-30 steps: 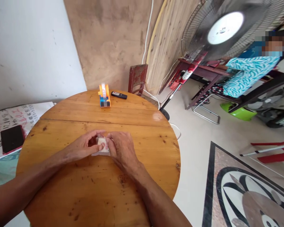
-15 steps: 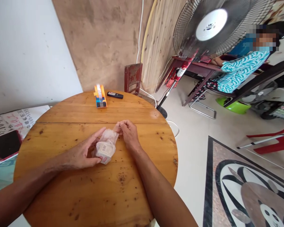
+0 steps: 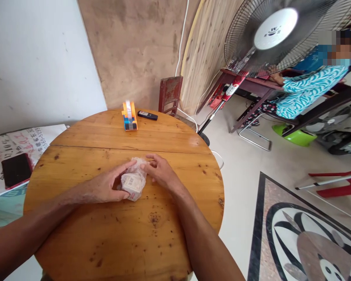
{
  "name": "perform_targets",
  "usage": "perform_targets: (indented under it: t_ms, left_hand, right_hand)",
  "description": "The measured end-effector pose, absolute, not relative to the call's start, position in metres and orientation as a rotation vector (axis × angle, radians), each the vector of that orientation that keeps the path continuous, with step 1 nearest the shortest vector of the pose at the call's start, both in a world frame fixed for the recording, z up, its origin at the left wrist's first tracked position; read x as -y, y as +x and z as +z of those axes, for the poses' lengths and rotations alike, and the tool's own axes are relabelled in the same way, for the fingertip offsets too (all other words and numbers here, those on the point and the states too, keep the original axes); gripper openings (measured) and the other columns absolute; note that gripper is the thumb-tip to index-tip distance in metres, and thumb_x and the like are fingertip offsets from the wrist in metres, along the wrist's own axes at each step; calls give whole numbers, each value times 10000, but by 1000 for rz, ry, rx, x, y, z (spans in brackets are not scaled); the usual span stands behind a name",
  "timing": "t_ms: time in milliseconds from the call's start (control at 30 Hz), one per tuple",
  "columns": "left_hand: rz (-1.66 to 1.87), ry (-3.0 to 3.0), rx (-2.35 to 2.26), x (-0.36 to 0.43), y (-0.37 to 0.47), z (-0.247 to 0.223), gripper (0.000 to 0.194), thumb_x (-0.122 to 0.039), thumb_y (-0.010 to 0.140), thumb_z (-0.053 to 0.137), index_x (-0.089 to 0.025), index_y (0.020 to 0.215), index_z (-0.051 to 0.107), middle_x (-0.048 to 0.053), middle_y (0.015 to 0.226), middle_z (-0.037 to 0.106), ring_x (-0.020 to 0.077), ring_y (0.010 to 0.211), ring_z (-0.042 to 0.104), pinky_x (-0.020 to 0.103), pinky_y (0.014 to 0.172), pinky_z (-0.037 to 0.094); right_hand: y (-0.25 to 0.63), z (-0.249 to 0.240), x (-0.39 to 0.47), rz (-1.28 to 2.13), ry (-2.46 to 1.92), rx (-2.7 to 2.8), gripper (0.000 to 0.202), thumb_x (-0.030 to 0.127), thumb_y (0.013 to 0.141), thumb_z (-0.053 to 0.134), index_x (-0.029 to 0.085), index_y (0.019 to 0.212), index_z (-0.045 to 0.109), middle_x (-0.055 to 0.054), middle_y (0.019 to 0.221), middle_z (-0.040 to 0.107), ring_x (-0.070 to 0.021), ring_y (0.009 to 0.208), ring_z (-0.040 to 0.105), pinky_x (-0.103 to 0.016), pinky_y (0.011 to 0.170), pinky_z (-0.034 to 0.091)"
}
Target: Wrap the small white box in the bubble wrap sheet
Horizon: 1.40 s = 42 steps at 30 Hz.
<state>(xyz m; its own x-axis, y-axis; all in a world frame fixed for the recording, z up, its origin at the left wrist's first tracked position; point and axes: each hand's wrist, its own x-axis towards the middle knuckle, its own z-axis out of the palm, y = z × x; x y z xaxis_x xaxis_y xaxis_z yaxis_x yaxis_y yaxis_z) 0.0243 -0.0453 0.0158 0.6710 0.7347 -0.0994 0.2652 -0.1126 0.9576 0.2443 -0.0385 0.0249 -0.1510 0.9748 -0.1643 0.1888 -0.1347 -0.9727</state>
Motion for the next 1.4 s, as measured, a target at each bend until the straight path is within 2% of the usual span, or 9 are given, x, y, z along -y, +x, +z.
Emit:
perform_targets:
  t_ms: [133, 233, 333, 500, 733, 833, 1000, 1167, 1400]
  left_hand:
    - [522, 1718, -785, 45, 24, 17, 958, -250, 725, 737, -276, 1533, 223, 114, 1477, 453, 316, 1264, 514, 427, 1025, 426]
    - [546, 1659, -696, 45, 22, 18, 903, -226, 739, 717, -316, 1509, 254, 92, 1427, 485, 297, 1221, 532, 396, 956, 456]
    - [564, 1499, -629, 43, 21, 18, 708, -294, 770, 704, -267, 1402, 388, 82, 1191, 593, 252, 1055, 590, 364, 859, 470]
    - [652, 1259, -569, 37, 21, 12, 418, -328, 772, 708, -203, 1127, 526, 47, 1003, 597, 187, 917, 568, 300, 769, 448]
    - [832, 1093, -677, 30, 26, 9, 383, -243, 673, 730, -174, 1042, 651, 48, 970, 648, 177, 891, 570, 292, 781, 432]
    - [814, 1064, -656, 31, 26, 9, 434, -225, 659, 724, -180, 1088, 673, 56, 982, 686, 198, 915, 594, 319, 822, 439]
    - [799, 1017, -504, 34, 28, 10, 510, -201, 658, 707, -202, 1167, 682, 74, 1029, 717, 232, 962, 620, 359, 861, 457]
    - [875, 927, -513, 33, 28, 12, 398, -223, 680, 709, -174, 1074, 729, 86, 992, 735, 220, 933, 640, 334, 863, 465]
    - [1099, 831, -716, 24, 28, 14, 365, -206, 649, 705, -151, 1010, 722, 73, 994, 708, 192, 929, 611, 286, 799, 460]
  right_hand:
    - [231, 10, 33, 1238, -1250, 1324, 406, 404, 681, 735, 208, 1000, 578, 75, 596, 524, -100, 506, 461, -231, 472, 347]
    - [227, 10, 32, 1237, -1173, 1230, 469, 397, 663, 751, 213, 1047, 555, 68, 629, 568, -108, 524, 480, -246, 510, 378]
    - [227, 12, 31, 1237, -1140, 1127, 522, 399, 658, 768, 213, 1084, 532, 60, 646, 593, -108, 521, 479, -244, 506, 377]
    - [229, 6, 24, 1143, -1201, 1102, 482, 423, 689, 735, 213, 1077, 542, 62, 623, 553, -112, 504, 454, -251, 498, 365]
    - [240, 17, 29, 579, -1373, 1367, 273, 398, 753, 655, 206, 931, 579, -9, 791, 612, -146, 668, 529, -277, 615, 427]
    - [233, 28, 44, 700, -1443, 1555, 324, 499, 839, 554, 206, 702, 544, 22, 601, 518, -129, 560, 469, -261, 539, 367]
    - [213, 26, 51, 654, -1620, 1721, 315, 505, 771, 639, 200, 773, 557, 28, 642, 543, -130, 591, 462, -252, 560, 322]
    - [220, 17, 40, 918, -1380, 1504, 314, 452, 842, 526, 204, 649, 518, 23, 615, 487, -134, 586, 428, -257, 556, 327]
    - [240, 11, 27, 1220, -1182, 830, 337, 486, 666, 732, 212, 664, 537, -5, 676, 584, -158, 634, 513, -269, 590, 431]
